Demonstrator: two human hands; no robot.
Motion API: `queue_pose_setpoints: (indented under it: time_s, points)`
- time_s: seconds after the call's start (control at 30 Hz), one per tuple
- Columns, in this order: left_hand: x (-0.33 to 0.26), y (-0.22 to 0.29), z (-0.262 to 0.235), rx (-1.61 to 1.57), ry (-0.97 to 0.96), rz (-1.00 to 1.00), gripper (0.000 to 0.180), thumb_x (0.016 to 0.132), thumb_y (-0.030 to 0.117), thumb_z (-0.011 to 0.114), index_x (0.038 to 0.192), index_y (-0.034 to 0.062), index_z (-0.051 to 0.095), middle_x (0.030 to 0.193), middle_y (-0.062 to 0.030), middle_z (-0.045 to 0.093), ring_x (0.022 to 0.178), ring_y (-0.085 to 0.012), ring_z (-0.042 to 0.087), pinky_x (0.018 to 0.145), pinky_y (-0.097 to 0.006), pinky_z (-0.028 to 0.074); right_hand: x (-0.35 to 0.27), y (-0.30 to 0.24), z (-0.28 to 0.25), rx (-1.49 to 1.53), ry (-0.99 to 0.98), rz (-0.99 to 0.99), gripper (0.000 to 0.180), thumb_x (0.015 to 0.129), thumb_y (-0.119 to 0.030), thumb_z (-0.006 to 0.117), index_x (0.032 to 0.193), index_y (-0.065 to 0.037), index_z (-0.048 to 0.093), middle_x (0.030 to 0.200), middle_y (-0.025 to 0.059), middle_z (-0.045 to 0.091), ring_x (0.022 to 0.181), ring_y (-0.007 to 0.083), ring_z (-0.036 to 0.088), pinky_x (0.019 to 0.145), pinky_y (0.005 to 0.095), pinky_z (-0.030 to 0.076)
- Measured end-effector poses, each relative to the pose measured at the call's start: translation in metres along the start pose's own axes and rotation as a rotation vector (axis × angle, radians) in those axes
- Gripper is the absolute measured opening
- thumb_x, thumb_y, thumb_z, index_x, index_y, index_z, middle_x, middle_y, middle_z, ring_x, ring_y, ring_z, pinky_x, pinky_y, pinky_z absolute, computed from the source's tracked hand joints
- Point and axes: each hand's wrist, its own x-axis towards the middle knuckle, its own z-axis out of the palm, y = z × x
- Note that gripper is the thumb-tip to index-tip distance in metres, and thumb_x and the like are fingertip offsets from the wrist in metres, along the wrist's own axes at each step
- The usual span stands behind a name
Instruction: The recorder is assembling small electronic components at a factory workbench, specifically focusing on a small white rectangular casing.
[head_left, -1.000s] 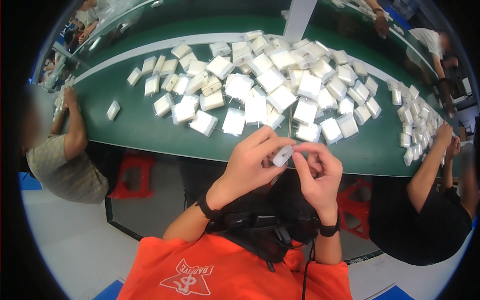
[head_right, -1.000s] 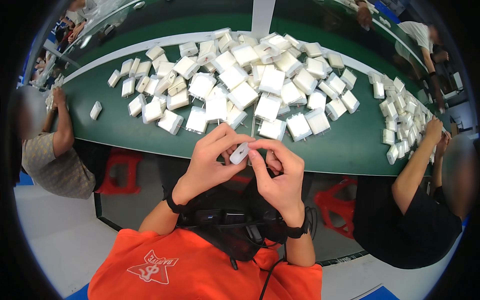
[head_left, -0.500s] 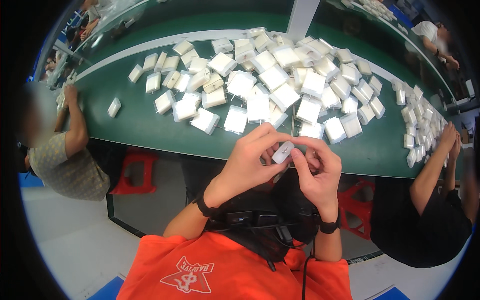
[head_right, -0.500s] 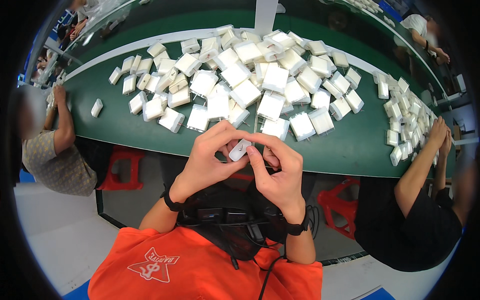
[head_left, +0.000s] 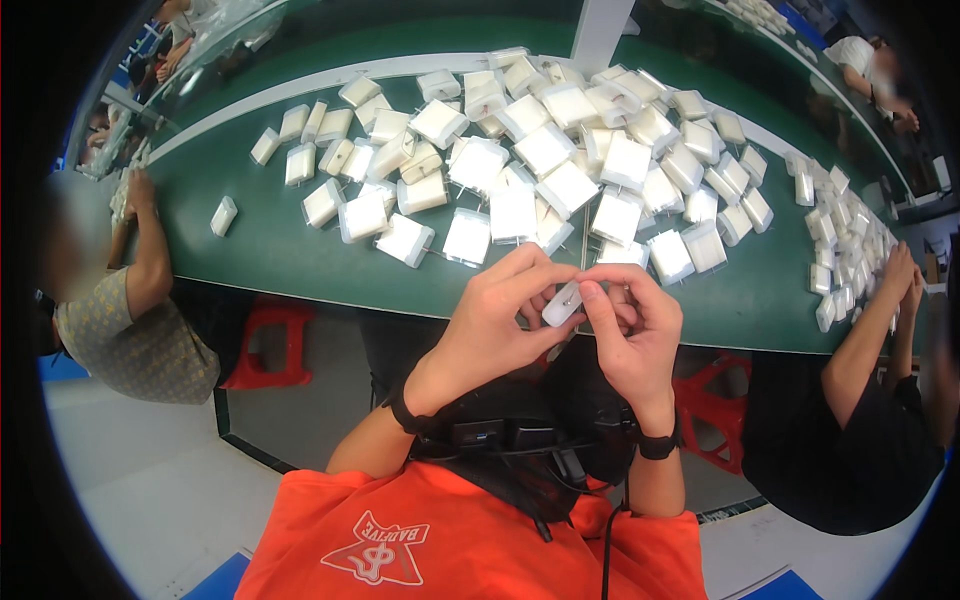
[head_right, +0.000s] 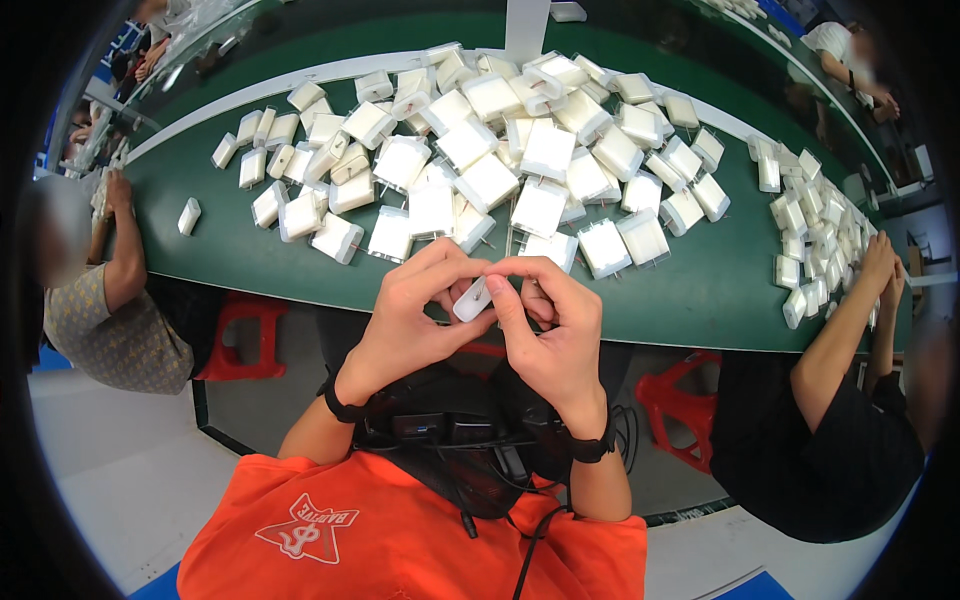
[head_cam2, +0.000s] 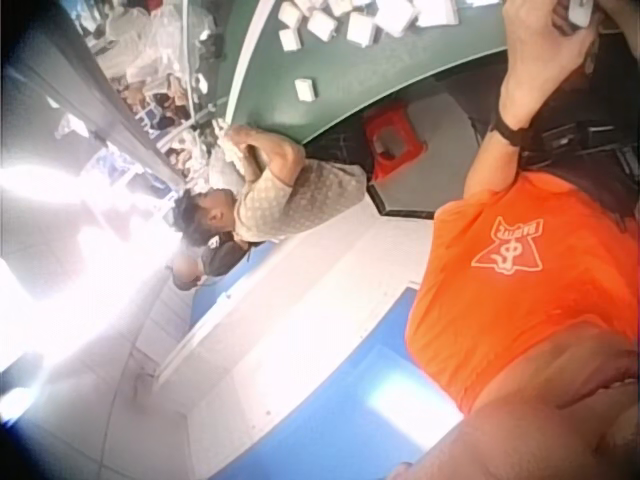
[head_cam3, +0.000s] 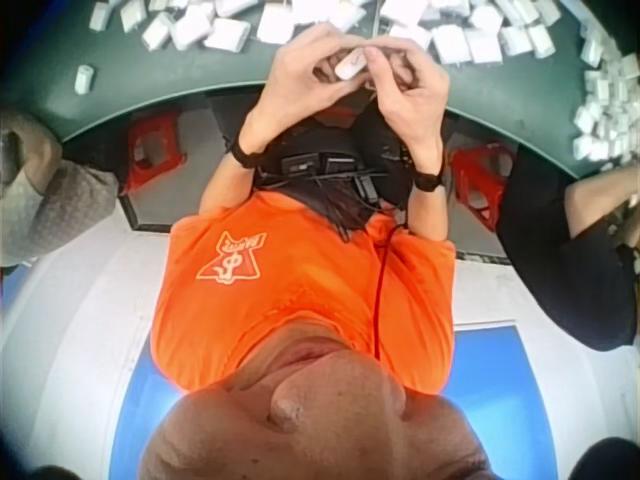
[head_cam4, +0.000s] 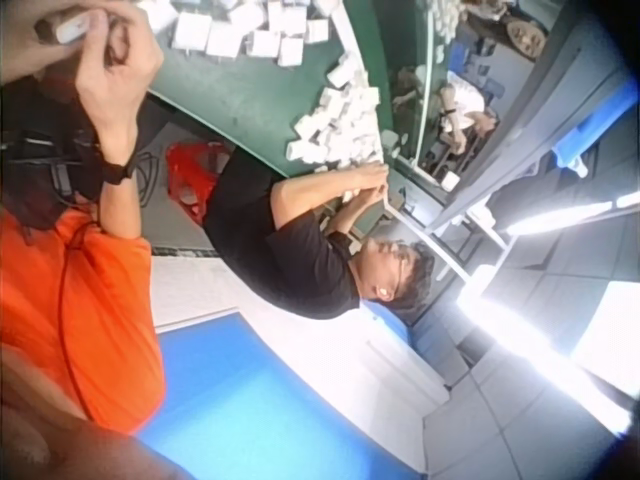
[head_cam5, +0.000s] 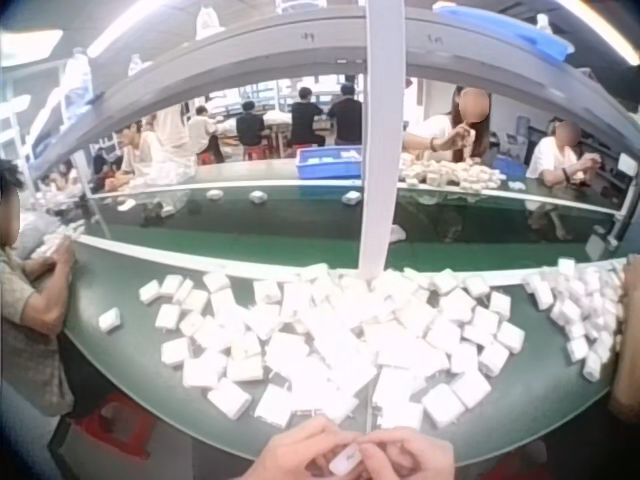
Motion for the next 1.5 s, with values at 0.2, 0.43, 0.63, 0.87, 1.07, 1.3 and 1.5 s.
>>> queue_pose_setpoints:
  time_s: [0.2, 0.43, 0.63, 0.87, 1.07, 1.3, 1.5]
  points:
    - [-0.002, 0.002, -0.013, 0.028, 0.022, 0.030, 0.042, 0.084, -0.002, 0.086, 0.124, 0.0033, 0.075, 0.099, -0.0065, 0.061, 0.074, -0.0147, 0.069, 0.061, -0.028, 0.058, 0.008, -0.009, 0.010, -0.021, -0.010, -0.023, 0.011, 0.096, 0.002, 0.077, 0.107, -0.001, 0.078, 0.066, -0.0045, 0.041, 0.060, 0.0054, 0.033, 0.054, 0.0275, 0.026]
    - [-0.009, 0.001, -0.005, -0.136, -0.061, -0.082, 0.041, 0.086, 0.000, 0.086, 0.125, 0.0082, 0.076, 0.103, -0.0049, 0.062, 0.077, -0.0123, 0.070, 0.066, -0.026, 0.059, -0.004, -0.014, -0.003, -0.119, -0.046, -0.145, 0.013, 0.086, 0.003, 0.082, 0.098, -0.002, 0.078, 0.069, 0.0017, 0.055, 0.057, 0.0092, 0.039, 0.054, 0.0277, 0.027]
    - [-0.012, 0.015, -0.013, -0.181, -0.130, -0.076, 0.047, 0.089, 0.006, 0.087, 0.133, 0.0068, 0.073, 0.122, -0.0072, 0.066, 0.087, -0.0138, 0.072, 0.070, -0.024, 0.061, -0.015, -0.005, -0.003, -0.082, -0.008, -0.053, 0.011, 0.089, 0.000, 0.083, 0.097, -0.001, 0.075, 0.067, -0.0032, 0.047, 0.059, 0.0048, 0.034, 0.055, 0.0267, 0.022]
    - [-0.006, -0.004, -0.019, -0.221, -0.196, -0.214, 0.050, 0.085, 0.010, 0.093, 0.131, 0.0066, 0.074, 0.105, -0.0056, 0.068, 0.090, -0.0117, 0.067, 0.068, -0.024, 0.058, -0.005, -0.012, -0.003, 0.002, -0.023, 0.086, 0.010, 0.097, -0.001, 0.079, 0.102, -0.001, 0.071, 0.068, -0.0096, 0.036, 0.063, 0.0004, 0.030, 0.056, 0.0238, 0.020]
    - [-0.007, -0.008, -0.013, -0.129, -0.072, -0.045, 0.056, 0.073, 0.017, 0.102, 0.120, 0.0070, 0.074, 0.103, -0.0052, 0.059, 0.081, -0.0161, 0.059, 0.074, -0.030, 0.051, 0.002, -0.022, -0.002, 0.106, -0.130, 0.225, 0.008, 0.101, -0.003, 0.077, 0.108, 0.000, 0.073, 0.067, -0.0098, 0.031, 0.062, 0.0021, 0.027, 0.055, 0.0259, 0.022]
    - [-0.008, -0.009, -0.009, -0.132, -0.041, 0.045, 0.053, 0.075, 0.005, 0.099, 0.122, 0.0040, 0.074, 0.120, -0.0089, 0.071, 0.098, -0.0198, 0.071, 0.084, -0.032, 0.060, 0.000, -0.033, -0.006, -0.109, -0.119, 0.128, 0.009, 0.096, -0.003, 0.078, 0.103, -0.001, 0.073, 0.061, -0.0049, 0.031, 0.058, 0.0057, 0.027, 0.054, 0.0292, 0.024]
    - [-0.009, -0.003, -0.006, -0.175, -0.040, -0.007, 0.061, 0.074, 0.008, 0.100, 0.129, 0.0045, 0.073, 0.119, -0.0094, 0.076, 0.104, -0.0212, 0.073, 0.089, -0.033, 0.061, 0.011, -0.041, -0.013, -0.181, -0.178, 0.221, 0.010, 0.097, -0.004, 0.078, 0.103, -0.001, 0.071, 0.064, -0.0065, 0.033, 0.060, 0.0049, 0.027, 0.055, 0.0279, 0.023]
